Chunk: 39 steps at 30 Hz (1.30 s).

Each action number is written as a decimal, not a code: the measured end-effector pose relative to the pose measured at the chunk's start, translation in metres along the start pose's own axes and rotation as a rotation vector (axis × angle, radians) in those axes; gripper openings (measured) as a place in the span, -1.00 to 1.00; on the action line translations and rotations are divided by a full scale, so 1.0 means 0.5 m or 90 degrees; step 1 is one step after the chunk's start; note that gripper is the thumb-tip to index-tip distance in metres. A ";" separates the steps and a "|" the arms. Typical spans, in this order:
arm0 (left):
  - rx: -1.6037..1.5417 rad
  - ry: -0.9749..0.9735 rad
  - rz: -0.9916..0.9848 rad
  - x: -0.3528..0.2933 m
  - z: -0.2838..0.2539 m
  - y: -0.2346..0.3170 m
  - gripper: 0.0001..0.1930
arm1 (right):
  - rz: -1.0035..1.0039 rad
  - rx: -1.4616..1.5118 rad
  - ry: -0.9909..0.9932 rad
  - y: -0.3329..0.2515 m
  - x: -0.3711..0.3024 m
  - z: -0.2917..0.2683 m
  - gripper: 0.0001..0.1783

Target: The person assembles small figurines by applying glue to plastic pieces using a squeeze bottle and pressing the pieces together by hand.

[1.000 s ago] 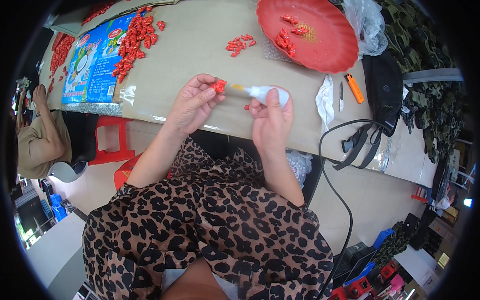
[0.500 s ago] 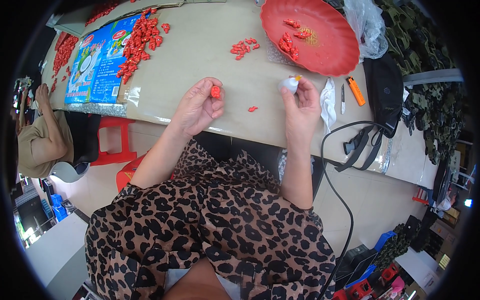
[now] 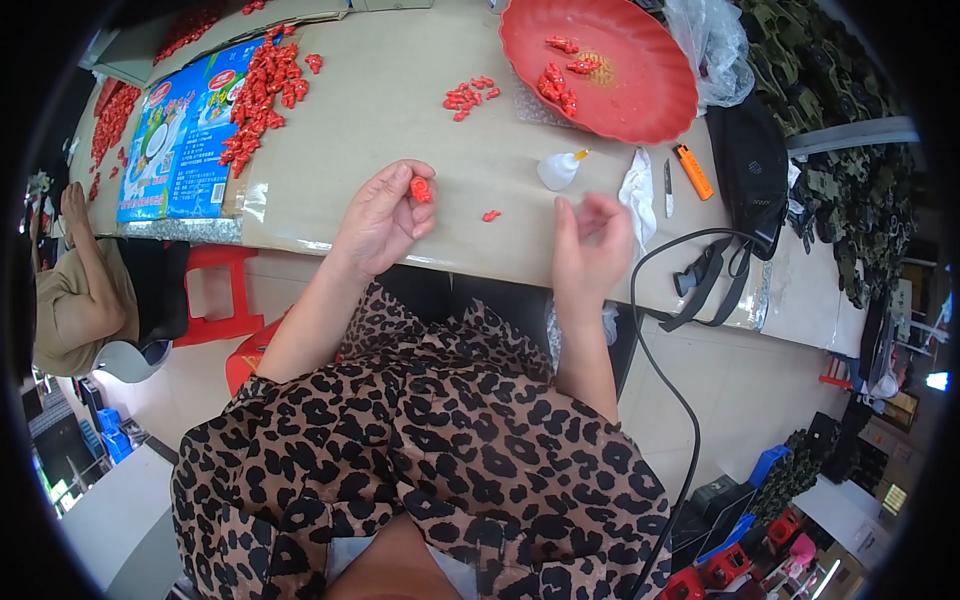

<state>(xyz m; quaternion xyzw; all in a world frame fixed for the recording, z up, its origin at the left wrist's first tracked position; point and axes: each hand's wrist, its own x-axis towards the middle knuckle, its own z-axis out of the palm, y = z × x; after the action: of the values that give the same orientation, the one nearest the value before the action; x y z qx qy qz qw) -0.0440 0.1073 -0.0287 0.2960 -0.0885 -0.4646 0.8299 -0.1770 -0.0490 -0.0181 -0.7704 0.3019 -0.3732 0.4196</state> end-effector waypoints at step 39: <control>0.105 0.016 0.015 -0.005 0.009 -0.014 -0.80 | 0.099 0.489 -0.251 -0.052 -0.049 0.093 -0.95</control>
<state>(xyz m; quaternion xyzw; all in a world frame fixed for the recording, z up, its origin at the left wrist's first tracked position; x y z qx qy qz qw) -0.0522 0.1050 -0.0287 0.3678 -0.1194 -0.4419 0.8094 -0.1477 0.0019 -0.0206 -0.5901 0.1128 -0.2715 0.7519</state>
